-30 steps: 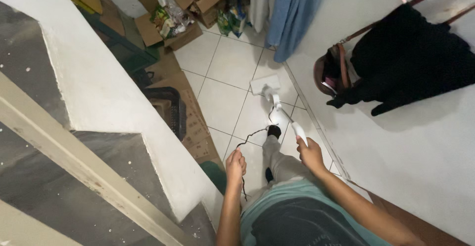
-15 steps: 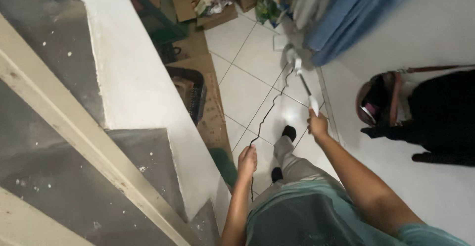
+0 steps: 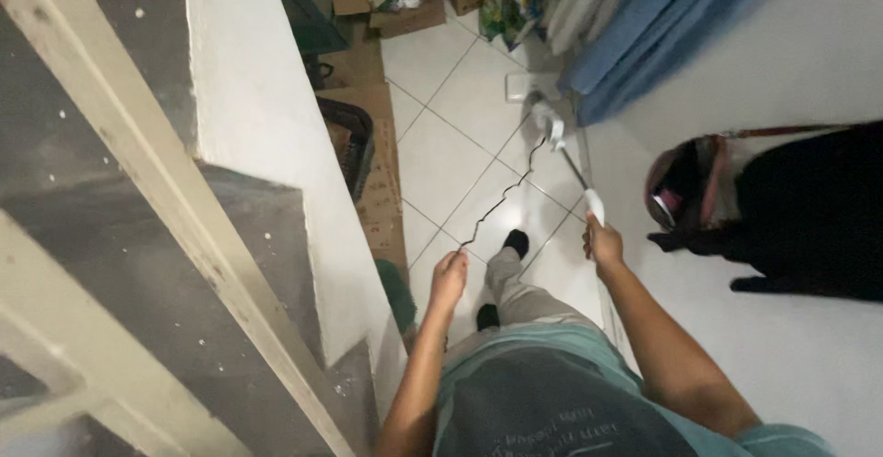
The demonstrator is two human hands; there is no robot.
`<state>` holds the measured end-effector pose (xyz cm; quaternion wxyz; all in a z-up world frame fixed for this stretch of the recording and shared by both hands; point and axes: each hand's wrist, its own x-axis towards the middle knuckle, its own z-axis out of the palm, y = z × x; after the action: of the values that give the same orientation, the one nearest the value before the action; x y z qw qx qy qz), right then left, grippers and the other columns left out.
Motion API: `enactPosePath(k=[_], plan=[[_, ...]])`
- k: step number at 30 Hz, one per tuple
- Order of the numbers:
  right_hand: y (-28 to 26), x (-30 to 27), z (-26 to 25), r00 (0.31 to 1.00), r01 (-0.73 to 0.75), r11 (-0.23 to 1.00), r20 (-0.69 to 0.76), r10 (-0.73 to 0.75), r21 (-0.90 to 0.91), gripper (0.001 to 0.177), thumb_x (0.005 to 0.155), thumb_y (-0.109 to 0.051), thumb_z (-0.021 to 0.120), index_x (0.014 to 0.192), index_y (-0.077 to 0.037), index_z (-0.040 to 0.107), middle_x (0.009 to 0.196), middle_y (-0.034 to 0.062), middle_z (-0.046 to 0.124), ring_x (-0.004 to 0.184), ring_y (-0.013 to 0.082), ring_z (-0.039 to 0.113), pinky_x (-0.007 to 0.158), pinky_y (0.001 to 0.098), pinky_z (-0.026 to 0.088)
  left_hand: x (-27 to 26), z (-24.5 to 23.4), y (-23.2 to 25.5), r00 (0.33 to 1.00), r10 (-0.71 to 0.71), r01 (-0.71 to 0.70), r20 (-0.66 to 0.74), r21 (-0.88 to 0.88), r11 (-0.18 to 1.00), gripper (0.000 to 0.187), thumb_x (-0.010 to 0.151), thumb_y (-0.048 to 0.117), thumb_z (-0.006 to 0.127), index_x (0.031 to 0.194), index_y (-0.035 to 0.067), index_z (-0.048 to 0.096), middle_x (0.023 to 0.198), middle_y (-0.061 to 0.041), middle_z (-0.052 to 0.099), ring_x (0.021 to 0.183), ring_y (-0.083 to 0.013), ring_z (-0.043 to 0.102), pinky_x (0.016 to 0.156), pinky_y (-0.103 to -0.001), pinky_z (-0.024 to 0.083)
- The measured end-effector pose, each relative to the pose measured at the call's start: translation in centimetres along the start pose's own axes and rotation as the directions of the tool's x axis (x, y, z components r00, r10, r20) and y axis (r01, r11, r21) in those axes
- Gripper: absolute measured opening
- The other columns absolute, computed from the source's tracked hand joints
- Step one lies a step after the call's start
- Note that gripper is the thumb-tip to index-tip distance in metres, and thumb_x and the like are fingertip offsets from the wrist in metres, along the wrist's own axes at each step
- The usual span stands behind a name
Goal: The person uses a corded stick vacuum to clean a tiled floor in a narrow indoor area. They move the vacuum head back and forth along the floor, navigating around furniture and a staircase, and manage the power cord with their left hand while operating the vacuum with their right hand.
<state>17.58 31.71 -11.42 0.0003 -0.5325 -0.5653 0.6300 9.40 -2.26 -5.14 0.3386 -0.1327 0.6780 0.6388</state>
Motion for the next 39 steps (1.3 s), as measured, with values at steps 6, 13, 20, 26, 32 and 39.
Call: enactPosePath(k=[6, 13, 20, 26, 32, 39], plan=[[5.1, -10.0, -6.1, 0.996, 0.043, 0.999, -0.076, -0.043, -0.002, 0.040, 0.096, -0.044, 0.070, 0.076, -0.010, 0.059, 0.063, 0.0003, 0.053, 0.046, 0.0109, 0.044, 0.041, 0.0289, 0.033, -3.9, -1.3, -0.6, 0.999, 0.031, -0.029, 0.026, -0.047, 0.998, 0.031, 0.102, 0.033, 0.056, 0.078, 0.013, 0.058, 0.053, 0.008, 0.035, 0.041, -0.0051, 0.027, 0.038, -0.027, 0.019], [7.6, -23.1, -12.0, 0.990, -0.010, 1.000, -0.143, 0.007, -0.021, 0.037, 0.093, -0.040, 0.072, 0.078, -0.007, 0.062, 0.062, -0.0006, 0.053, 0.046, 0.0094, 0.043, 0.041, 0.0278, 0.030, -7.8, -2.9, -5.0, 0.996, 0.035, -0.028, 0.085, -0.077, 0.997, 0.032, 0.102, 0.034, 0.056, 0.078, 0.013, 0.056, 0.051, 0.009, 0.033, 0.040, -0.0045, 0.025, 0.037, -0.027, 0.017], [9.8, -29.6, -13.5, 0.963, -0.022, 0.999, -0.268, 0.013, -0.030, 0.040, 0.094, -0.039, 0.072, 0.080, -0.002, 0.066, 0.063, 0.0018, 0.056, 0.047, 0.0104, 0.045, 0.042, 0.0278, 0.030, -11.4, -2.7, -8.3, 0.992, -0.055, 0.060, 0.117, -0.041, 0.997, 0.032, 0.102, 0.035, 0.056, 0.078, 0.013, 0.057, 0.051, 0.009, 0.033, 0.039, -0.0052, 0.026, 0.037, -0.028, 0.018], [13.3, -29.7, -10.8, 0.946, 0.084, 0.992, -0.307, -0.109, -0.094, 0.043, 0.097, -0.041, 0.069, 0.084, 0.001, 0.070, 0.064, 0.0042, 0.058, 0.048, 0.0109, 0.047, 0.044, 0.0291, 0.036, -12.8, -2.9, -13.6, 0.994, -0.018, 0.024, 0.103, -0.058, 0.998, 0.033, 0.102, 0.033, 0.058, 0.078, 0.010, 0.060, 0.052, 0.008, 0.037, 0.042, -0.0051, 0.029, 0.039, -0.027, 0.020], [16.6, -23.7, -10.3, 0.972, 0.055, 0.980, -0.215, -0.096, -0.191, 0.045, 0.100, -0.044, 0.063, 0.088, -0.001, 0.068, 0.067, 0.0031, 0.059, 0.051, 0.0124, 0.050, 0.048, 0.0312, 0.042, -12.9, -4.1, -19.7, 0.993, -0.069, 0.080, 0.100, -0.108, 0.991, 0.036, 0.102, 0.035, 0.059, 0.077, 0.009, 0.058, 0.052, 0.006, 0.038, 0.041, -0.0063, 0.030, 0.039, -0.028, 0.021], [18.7, -17.7, -13.4, 0.999, 0.035, 0.974, 0.033, -0.029, -0.224, 0.045, 0.101, -0.049, 0.059, 0.097, -0.004, 0.060, 0.071, 0.0052, 0.058, 0.057, 0.0161, 0.055, 0.051, 0.0346, 0.047, -17.0, -3.6, -21.3, 0.988, -0.138, 0.146, 0.075, -0.117, 0.982, 0.034, 0.102, 0.034, 0.056, 0.076, 0.011, 0.055, 0.051, 0.006, 0.040, 0.038, -0.0074, 0.032, 0.036, -0.028, 0.021]])
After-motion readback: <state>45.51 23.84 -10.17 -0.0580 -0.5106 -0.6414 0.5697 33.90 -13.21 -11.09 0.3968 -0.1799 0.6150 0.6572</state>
